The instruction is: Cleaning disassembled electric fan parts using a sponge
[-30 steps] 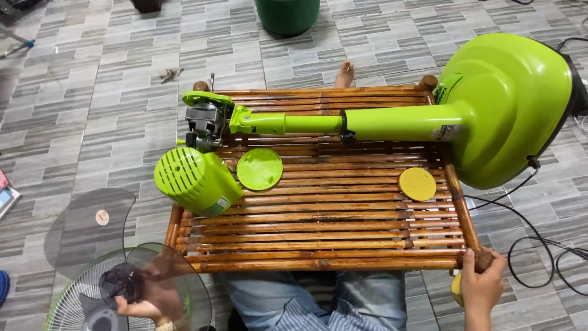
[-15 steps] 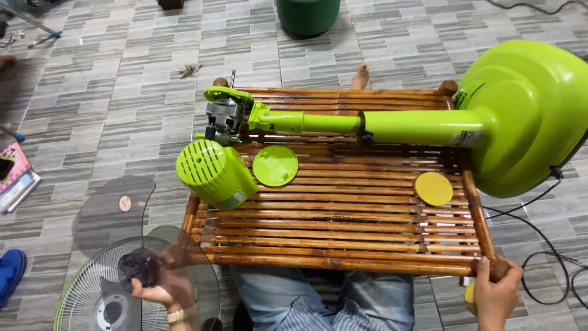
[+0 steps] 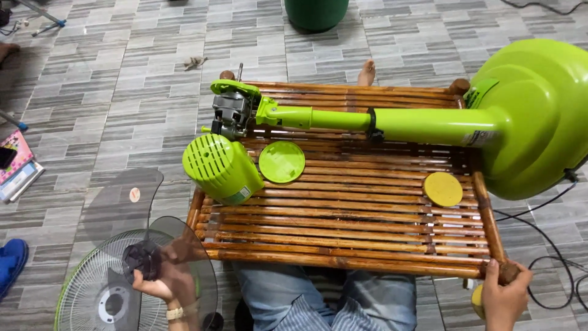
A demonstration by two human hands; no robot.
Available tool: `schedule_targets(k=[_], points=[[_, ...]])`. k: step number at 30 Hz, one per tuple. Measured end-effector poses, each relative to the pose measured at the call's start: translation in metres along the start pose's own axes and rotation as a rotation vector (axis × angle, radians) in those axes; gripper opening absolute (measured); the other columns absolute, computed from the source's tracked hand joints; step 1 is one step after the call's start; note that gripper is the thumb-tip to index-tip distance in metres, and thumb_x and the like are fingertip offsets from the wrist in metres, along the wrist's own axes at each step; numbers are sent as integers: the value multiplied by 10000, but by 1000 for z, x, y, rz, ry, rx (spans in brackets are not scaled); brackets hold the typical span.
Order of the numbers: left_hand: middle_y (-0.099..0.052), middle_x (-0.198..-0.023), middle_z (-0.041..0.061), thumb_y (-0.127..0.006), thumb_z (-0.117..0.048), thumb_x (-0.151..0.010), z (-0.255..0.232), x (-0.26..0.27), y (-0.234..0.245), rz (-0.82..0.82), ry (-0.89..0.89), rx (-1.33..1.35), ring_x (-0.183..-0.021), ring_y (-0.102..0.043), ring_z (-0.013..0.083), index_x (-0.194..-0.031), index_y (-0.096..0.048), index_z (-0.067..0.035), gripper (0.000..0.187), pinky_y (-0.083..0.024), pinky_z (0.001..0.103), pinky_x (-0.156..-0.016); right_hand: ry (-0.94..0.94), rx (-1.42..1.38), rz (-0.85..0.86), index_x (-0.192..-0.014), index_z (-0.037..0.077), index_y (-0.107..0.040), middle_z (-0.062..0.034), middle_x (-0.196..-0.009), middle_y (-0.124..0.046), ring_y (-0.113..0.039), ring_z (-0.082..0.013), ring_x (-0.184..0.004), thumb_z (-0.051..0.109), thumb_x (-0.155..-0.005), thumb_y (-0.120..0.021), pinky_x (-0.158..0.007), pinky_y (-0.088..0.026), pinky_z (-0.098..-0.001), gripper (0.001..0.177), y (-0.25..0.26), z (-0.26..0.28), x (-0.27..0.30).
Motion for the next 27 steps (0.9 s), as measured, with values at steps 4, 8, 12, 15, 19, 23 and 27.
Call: schedule_targets(k=[4, 8, 12, 15, 19, 23, 27], points=[[-565, -735, 27, -486, -487, -888, 2, -1, 3, 85, -29, 81, -723, -561, 177, -1252, -583, -125, 523, -461, 444, -864, 41, -1, 4, -1395, -69, -562, -301, -1059, -699, -681, -483, -851, 234, -1197, -683, -727, -518, -542, 383, 7, 9, 1], [-548, -686, 8, -461, -552, -883, 5, -1, 5, 87, -16, 44, -640, -509, 150, -1020, -656, -130, 485, -423, 357, -731, 13, -62, 66, -1404, -101, -535, -312, -1065, -693, -684, -454, -885, 216, -1177, -678, -758, -527, -518, 415, 19, 24, 0], [-631, -775, 13, -478, -555, -874, 10, -10, 25, 38, -3, 88, -765, -610, 160, -1136, -670, -152, 518, -463, 345, -768, -22, -122, 113, -1396, -89, -540, -297, -1100, -698, -688, -409, -945, 243, -1144, -705, -794, -519, -490, 448, 19, 12, -6], [-615, -824, -28, -509, -516, -862, 11, -5, 15, 3, -31, 110, -823, -619, 162, -1264, -603, -179, 534, -489, 456, -842, 6, -166, 117, -1375, -118, -571, -295, -1104, -690, -674, -412, -966, 203, -1141, -717, -817, -510, -490, 423, 17, 1, -9], [-616, -785, -1, -535, -566, -858, 10, 4, 4, 116, -37, 108, -867, -627, 211, -1212, -613, -191, 522, -416, 559, -990, 68, -203, 153, -1409, -136, -565, -302, -1155, -669, -645, -406, -1005, 200, -1163, -669, -854, -490, -484, 429, 15, -15, -22], [-565, -797, 16, -424, -656, -839, 12, 13, -1, 48, -37, -57, -838, -562, 211, -862, -635, -112, 584, -387, 378, -873, 2, -202, 242, -1415, -149, -554, -315, -1184, -666, -645, -408, -1048, 187, -1121, -671, -847, -483, -485, 462, 37, 8, -39], [-566, -791, 37, -375, -662, -854, 7, 24, -16, 105, -36, -94, -828, -535, 223, -792, -600, -105, 604, -365, 362, -860, 26, -54, 231, -1462, -59, -581, -273, -1293, -672, -645, -457, -1082, 297, -1089, -679, -865, -482, -533, 525, 38, -8, -45]])
Point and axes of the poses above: each hand's wrist, its own x-axis away from the middle knuckle, its own y-axis out of the back of the hand, z = x × y, the point moved 1 cm from there along -x, towards the middle knuckle
